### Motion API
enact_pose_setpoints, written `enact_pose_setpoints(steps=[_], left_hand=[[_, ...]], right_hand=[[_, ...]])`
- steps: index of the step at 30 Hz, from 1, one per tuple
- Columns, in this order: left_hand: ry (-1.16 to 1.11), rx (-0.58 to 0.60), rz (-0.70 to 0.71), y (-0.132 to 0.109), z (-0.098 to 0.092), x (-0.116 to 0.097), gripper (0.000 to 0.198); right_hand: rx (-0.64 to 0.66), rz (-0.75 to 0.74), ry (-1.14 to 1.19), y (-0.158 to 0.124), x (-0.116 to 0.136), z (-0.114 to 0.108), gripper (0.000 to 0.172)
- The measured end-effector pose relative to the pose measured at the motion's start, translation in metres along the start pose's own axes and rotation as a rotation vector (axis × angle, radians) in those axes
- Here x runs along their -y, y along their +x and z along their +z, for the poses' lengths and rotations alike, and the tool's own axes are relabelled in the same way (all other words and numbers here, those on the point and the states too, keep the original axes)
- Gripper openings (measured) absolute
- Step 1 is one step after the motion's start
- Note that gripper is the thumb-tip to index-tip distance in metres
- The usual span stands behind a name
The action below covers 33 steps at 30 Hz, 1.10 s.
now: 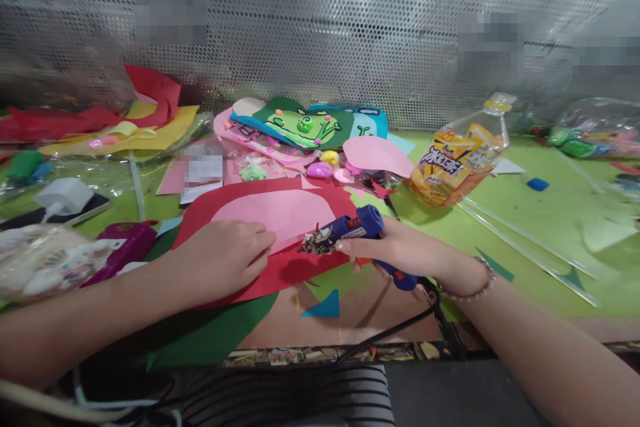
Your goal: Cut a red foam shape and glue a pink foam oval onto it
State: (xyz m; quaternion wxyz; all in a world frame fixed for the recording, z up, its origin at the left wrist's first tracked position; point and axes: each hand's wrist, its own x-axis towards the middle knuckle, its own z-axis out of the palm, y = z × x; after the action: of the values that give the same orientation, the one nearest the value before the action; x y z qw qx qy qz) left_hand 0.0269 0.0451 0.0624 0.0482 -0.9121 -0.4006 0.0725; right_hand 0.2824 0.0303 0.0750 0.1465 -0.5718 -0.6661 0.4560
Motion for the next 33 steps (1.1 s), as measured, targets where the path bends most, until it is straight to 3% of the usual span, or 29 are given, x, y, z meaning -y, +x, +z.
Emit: enact_pose_setpoints(steps=[9,17,25,33], left_hand=[[0.001,-0.021,0.001,0.001,0.002,0.0,0.02],[0.014,0.014,-0.017,0.001,-0.001,-0.002,0.021],[0.017,0.01,-0.001,0.0,-0.002,-0.001,0.02],[0.026,0.03,-0.007,0.0,-0.005,-0.004,0.023]], right_hand=[[0.009,-0.122,-0.026,0.002,0.013,0.01,0.022],[-0.002,-0.205,-0.05,0.011,0.006,0.017,0.02],[-0.031,-0.102,-0.2,0.006,0.009,0.008,0.019],[-0.091,-0.096,-0.267,0.003,0.008,-0.006,0.033]])
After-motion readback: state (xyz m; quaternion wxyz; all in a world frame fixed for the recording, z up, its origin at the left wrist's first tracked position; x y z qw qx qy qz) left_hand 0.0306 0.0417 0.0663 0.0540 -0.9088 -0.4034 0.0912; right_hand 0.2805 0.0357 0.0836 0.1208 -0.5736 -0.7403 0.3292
